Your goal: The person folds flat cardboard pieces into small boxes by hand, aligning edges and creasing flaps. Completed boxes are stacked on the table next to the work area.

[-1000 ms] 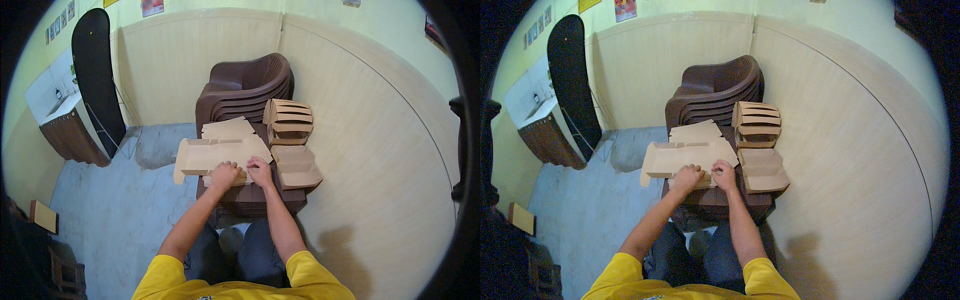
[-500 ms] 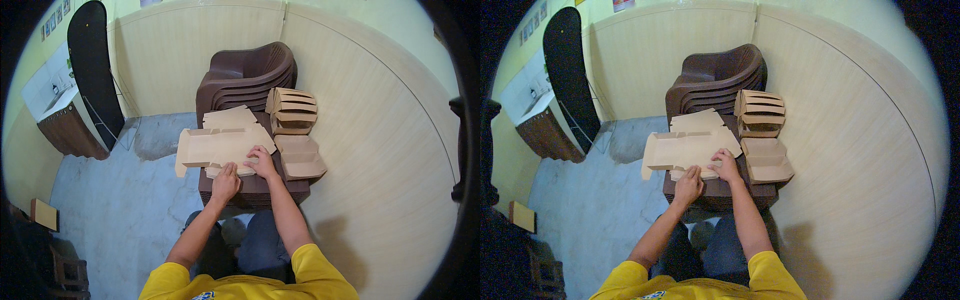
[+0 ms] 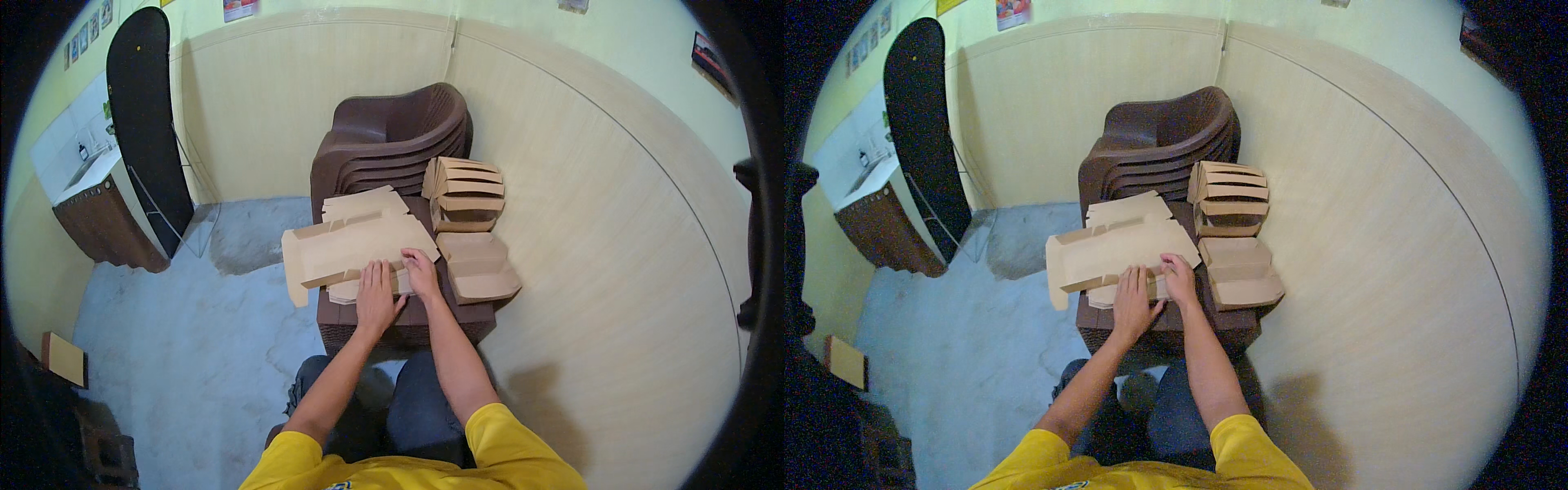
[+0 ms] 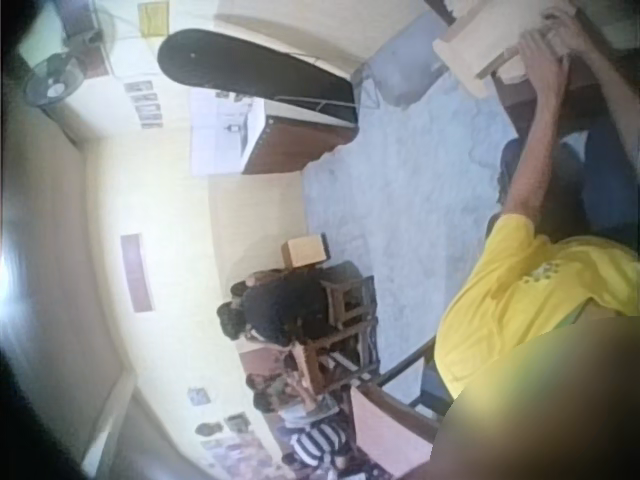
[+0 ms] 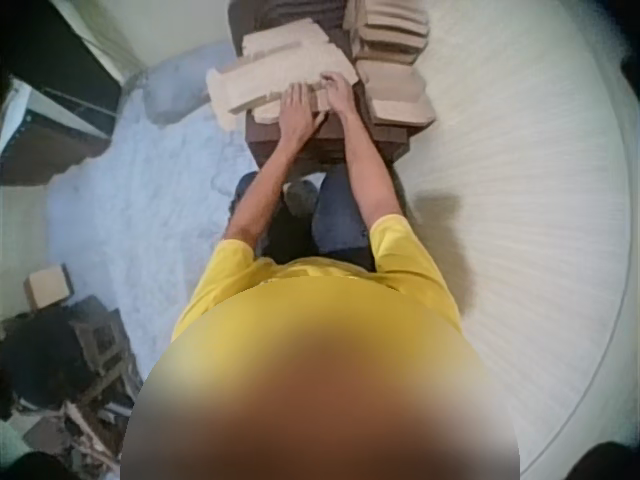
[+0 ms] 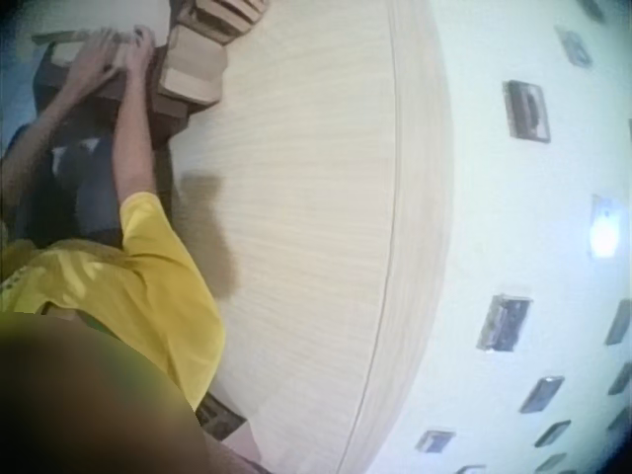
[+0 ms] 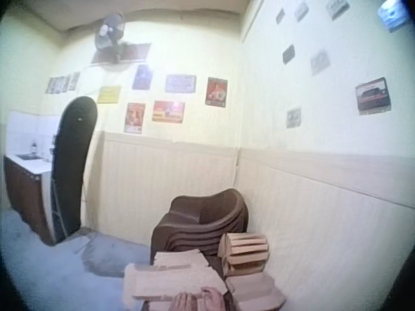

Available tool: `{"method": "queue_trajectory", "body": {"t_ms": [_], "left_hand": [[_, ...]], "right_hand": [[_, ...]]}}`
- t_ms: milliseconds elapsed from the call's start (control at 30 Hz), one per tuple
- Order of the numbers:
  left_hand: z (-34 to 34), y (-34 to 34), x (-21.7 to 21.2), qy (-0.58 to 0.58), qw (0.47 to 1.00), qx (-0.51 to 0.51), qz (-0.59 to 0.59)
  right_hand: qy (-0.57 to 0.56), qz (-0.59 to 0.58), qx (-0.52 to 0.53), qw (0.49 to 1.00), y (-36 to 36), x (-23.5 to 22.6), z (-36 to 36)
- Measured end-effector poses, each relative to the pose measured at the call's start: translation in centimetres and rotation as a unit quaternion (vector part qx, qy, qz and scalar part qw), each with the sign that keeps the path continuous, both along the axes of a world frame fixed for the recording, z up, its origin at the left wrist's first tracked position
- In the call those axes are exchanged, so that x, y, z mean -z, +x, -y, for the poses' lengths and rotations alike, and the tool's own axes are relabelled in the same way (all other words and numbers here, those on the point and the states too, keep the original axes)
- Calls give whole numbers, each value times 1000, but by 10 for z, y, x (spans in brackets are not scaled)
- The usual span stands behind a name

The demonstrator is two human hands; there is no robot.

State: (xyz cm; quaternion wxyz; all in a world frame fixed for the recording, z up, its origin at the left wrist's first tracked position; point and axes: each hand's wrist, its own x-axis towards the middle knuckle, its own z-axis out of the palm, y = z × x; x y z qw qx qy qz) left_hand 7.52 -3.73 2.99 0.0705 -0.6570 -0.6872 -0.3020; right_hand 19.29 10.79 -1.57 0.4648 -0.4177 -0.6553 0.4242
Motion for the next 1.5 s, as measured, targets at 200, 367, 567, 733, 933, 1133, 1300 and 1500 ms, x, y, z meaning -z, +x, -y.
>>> {"method": "queue_trajectory", "body": {"t_ms": [200, 367, 567, 733, 933, 1133, 1300, 1500], "left_hand": [[14, 5, 1, -12, 997, 4, -74], [7, 6, -39, -162, 986, 12, -23], [-68, -70, -59, -154, 981, 30, 115], [-114, -125, -28, -112, 958, 252, -83], [-95, -124, 2, -155, 971, 174, -62], [-103, -112, -28, -303, 935, 88, -165], [-97, -112, -19, -243, 953, 103, -151], [-98, -106, -5, -203, 968, 83, -121]], "right_hand": [[42, 12, 33, 999, -5, -2, 3], [181, 351, 98, 914, -22, -24, 24], [74, 461, 60, 882, -33, -46, 27], [10, 422, 103, 901, -34, -53, 21], [-15, 326, 96, 940, -17, -55, -4], [-92, 213, 27, 972, -7, -45, -17], [39, 312, 50, 948, -13, -44, -12], [158, 361, 40, 918, -22, -56, -4]]}}
